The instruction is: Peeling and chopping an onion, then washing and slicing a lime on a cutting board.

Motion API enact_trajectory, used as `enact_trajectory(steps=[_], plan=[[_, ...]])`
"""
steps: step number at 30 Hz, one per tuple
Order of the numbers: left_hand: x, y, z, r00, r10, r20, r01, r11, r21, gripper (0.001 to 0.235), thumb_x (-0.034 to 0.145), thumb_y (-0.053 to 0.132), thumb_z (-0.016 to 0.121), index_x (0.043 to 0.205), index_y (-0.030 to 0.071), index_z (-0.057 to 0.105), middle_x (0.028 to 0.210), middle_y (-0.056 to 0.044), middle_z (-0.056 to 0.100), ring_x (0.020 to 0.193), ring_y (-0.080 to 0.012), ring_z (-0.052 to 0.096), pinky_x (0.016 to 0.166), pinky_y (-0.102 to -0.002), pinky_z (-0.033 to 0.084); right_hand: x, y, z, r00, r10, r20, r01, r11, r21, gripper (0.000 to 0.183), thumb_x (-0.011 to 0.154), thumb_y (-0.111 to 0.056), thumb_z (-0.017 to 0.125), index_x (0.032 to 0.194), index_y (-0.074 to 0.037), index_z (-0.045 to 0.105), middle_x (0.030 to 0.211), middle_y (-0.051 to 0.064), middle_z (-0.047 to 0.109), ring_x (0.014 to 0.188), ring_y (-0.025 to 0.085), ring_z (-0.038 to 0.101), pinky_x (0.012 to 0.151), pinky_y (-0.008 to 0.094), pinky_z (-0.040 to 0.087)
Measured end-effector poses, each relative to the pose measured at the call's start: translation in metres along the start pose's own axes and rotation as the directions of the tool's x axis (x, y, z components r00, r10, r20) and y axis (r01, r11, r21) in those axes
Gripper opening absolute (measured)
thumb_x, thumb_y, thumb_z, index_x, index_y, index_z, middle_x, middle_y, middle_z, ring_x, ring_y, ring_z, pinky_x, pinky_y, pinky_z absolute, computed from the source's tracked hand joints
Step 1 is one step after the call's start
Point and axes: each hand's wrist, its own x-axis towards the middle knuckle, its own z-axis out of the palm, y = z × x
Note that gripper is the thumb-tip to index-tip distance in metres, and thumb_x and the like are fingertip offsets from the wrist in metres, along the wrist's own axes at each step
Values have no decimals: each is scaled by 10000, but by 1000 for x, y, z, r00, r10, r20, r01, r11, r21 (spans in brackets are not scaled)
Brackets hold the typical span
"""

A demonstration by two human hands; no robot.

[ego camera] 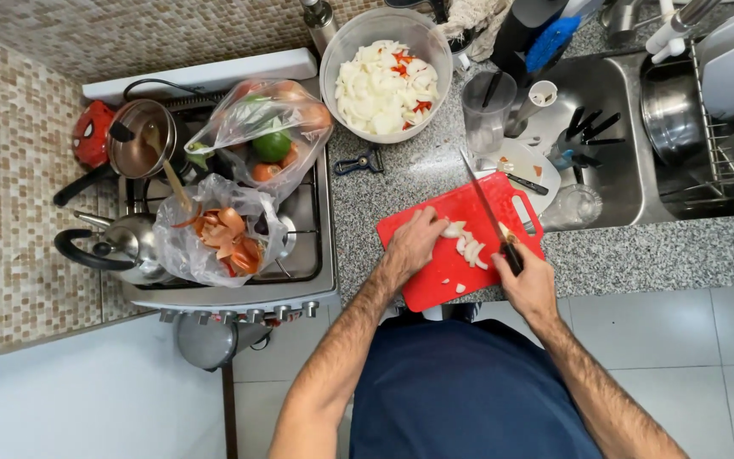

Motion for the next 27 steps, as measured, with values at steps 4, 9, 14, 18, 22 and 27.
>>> enact_trajectory(steps=[4,9,14,18,22,27], plan=[[-25,46,-25,992,-17,-129,21,999,27,326,1095,247,687,1395,124,662,1349,-128,557,1235,-339,639,984,-473,637,26,33,-7,988,-86,-127,81,996,-45,284,1056,-393,888,1148,-147,781,896,145,767,836,375,782,746,475,603],[-44,80,-24,993,-119,-11,119,981,155,1391,650,722,927,1782,177,332,1671,-261,407,1508,-423,440,1282,-548,414,45,19,-12,985,-168,-39,160,974,-160,495,885,-487,954,1216,-164,777,1112,91,762,1011,392,783,832,532,644],[-47,54,-31,995,-97,0,95,977,190,1247,772,615,929,1782,193,331,1694,-261,416,1549,-409,436,1297,-514,420,55,46,-6,979,-204,-16,197,961,-193,421,903,-424,948,1172,-144,785,1061,109,742,992,390,782,810,504,634],[-44,25,-24,997,-68,-34,72,991,109,1138,768,593,932,1708,186,437,1720,-222,381,1590,-373,431,1305,-510,456,62,51,-18,964,-256,-69,241,955,-173,441,859,-431,974,1102,-123,772,991,121,718,929,394,769,762,480,600],[-39,51,-9,950,-91,-298,149,972,179,673,926,483,863,1489,180,654,1554,-158,535,1497,-353,533,1129,-479,570,48,31,-40,924,-372,-83,366,927,-81,411,877,-368,1007,1064,-82,778,941,154,720,873,409,759,706,447,577],[-9,126,-12,804,-595,2,316,424,-849,391,1109,291,596,1415,93,736,1171,-112,798,1000,-237,762,801,-360,631,23,-31,-47,970,-243,9,229,927,295,272,1058,-86,896,1228,64,746,986,81,719,747,141,519,700,290,452]])
